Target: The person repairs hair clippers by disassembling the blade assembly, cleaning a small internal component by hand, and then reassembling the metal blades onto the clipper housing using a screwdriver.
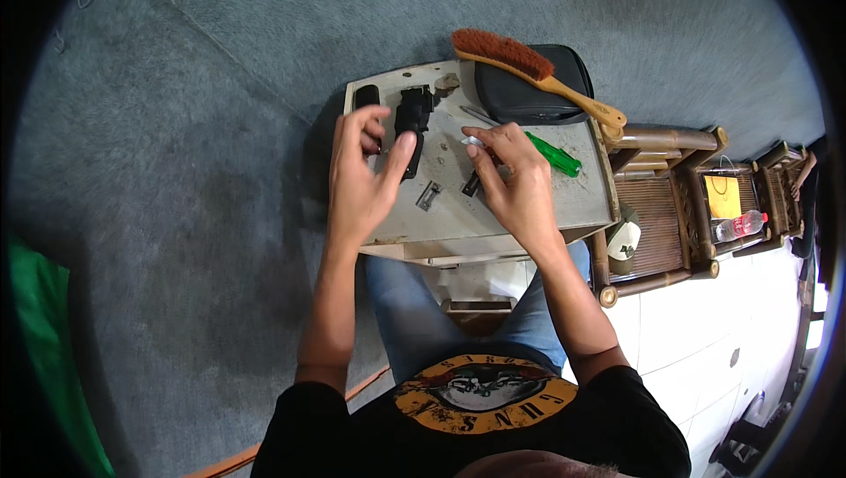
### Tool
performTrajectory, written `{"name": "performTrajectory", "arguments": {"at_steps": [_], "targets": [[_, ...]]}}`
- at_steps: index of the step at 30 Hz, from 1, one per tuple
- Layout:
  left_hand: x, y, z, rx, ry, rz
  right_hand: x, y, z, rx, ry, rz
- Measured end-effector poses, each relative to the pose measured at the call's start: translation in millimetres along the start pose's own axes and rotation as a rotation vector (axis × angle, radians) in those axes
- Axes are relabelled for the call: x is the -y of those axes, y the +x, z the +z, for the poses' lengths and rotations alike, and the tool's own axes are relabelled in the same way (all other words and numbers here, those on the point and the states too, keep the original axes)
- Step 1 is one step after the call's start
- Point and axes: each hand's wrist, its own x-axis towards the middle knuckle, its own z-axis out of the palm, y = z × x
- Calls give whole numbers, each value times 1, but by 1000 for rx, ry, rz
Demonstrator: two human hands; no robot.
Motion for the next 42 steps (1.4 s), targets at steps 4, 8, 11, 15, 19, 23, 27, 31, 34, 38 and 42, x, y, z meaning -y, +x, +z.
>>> {"name": "performTrajectory", "arguments": {"at_steps": [4,8,11,15,19,23,27,31,34,38,42], "targets": [[20,32,21,114,395,-65,-5,-2,1,6,34,0],[20,50,37,240,489,-156,-10,-2,-1,-10,39,-38],[17,55,46,260,574,-119,-9,-2,-3,-22,104,20],[10,61,50,321,610,-221,-10,-1,-3,-42,102,36],[13,63,48,381,592,-260,-15,-3,2,-74,100,51],[24,50,45,243,503,-101,-14,-2,4,-96,99,62],[-25,40,19,295,183,-355,-18,-2,5,-126,101,73],[-6,12,12,77,48,-44,-16,-2,5,-110,76,78],[-8,-1,5,183,-229,-167,-13,-1,3,-86,70,96],[-11,-16,2,298,-435,-292,-12,-1,4,-95,85,134],[-10,-26,6,327,-416,-305,-13,-1,3,-80,42,144]]}}
